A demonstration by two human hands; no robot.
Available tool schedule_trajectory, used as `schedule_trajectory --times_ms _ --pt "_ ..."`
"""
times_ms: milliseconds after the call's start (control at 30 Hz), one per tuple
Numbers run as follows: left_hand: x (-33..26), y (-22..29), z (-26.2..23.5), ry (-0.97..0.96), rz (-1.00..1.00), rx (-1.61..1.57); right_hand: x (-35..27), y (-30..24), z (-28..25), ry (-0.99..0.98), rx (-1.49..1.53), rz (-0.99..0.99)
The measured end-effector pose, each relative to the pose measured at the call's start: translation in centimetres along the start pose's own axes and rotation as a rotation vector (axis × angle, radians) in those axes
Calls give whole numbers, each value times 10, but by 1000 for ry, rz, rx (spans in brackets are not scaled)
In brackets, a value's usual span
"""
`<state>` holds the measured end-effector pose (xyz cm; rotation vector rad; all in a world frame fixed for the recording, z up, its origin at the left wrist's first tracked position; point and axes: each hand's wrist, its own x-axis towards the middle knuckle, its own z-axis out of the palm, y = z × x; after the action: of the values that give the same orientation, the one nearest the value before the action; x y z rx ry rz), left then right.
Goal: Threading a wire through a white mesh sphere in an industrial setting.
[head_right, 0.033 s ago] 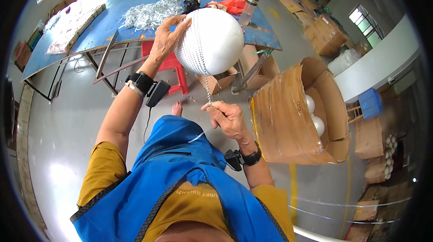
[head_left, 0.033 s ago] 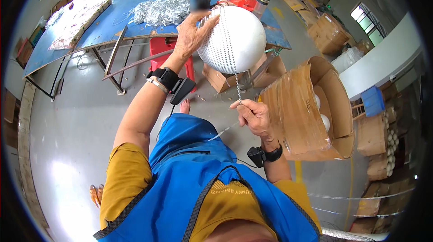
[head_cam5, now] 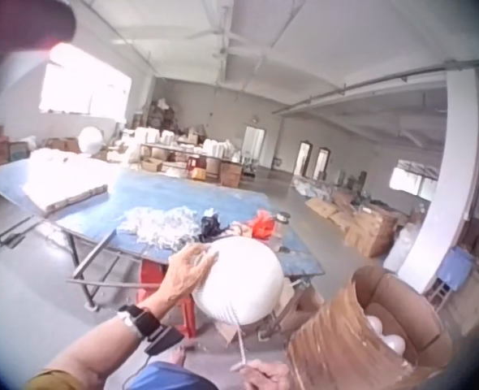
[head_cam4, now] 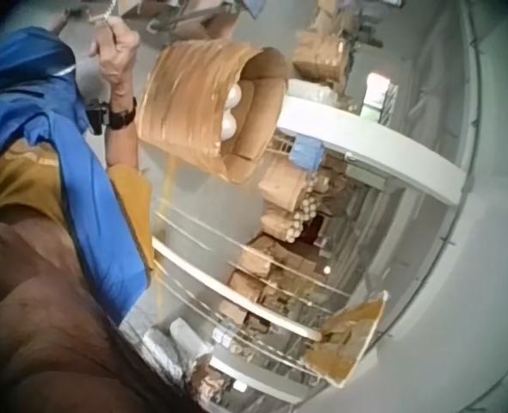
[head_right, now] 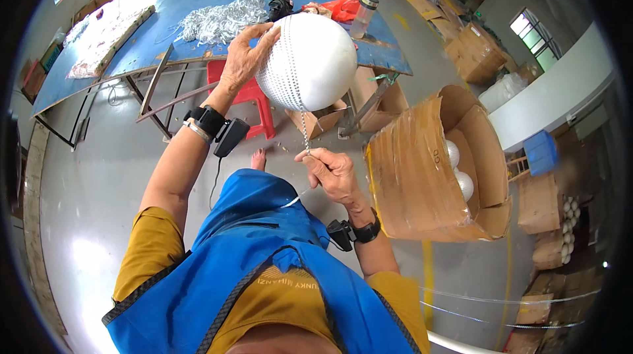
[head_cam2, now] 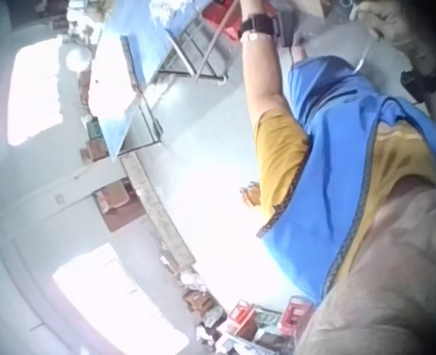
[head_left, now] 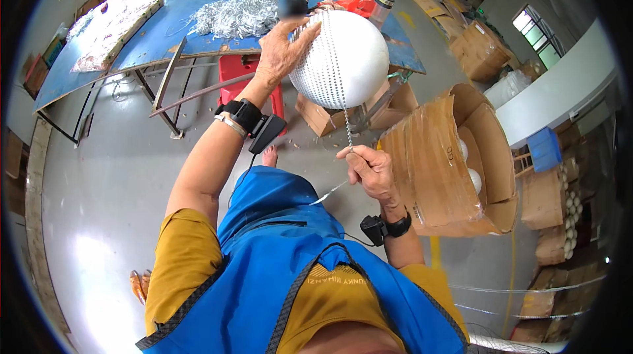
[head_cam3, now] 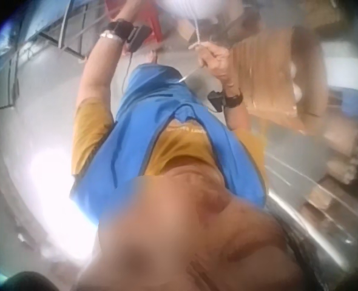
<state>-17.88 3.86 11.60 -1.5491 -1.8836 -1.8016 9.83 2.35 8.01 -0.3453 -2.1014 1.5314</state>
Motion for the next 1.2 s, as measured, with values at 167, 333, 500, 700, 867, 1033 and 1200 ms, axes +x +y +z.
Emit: schedule_trajectory --times_ms 167,333,500,700,867,1033,1200 --pt "-3 4 -8 -156 -116 -85 7 13 -2 54 6 62" --pt "-7 5 -6 -159 -22 76 16 25 -2 87 40 71" --pt "0 2 -6 -136 -126 -52 10 23 -7 171 144 72" --pt "13 1 -10 -198 -185 -129 -29 16 -16 128 103 136" --pt "14 -3 -7 -26 122 95 -46 12 -18 118 117 148" --pt "25 6 -8 -31 -12 -29 -42 27 -20 155 184 199" --pt "27 20 -8 -83 -137 -42 -31 30 -16 161 174 191"
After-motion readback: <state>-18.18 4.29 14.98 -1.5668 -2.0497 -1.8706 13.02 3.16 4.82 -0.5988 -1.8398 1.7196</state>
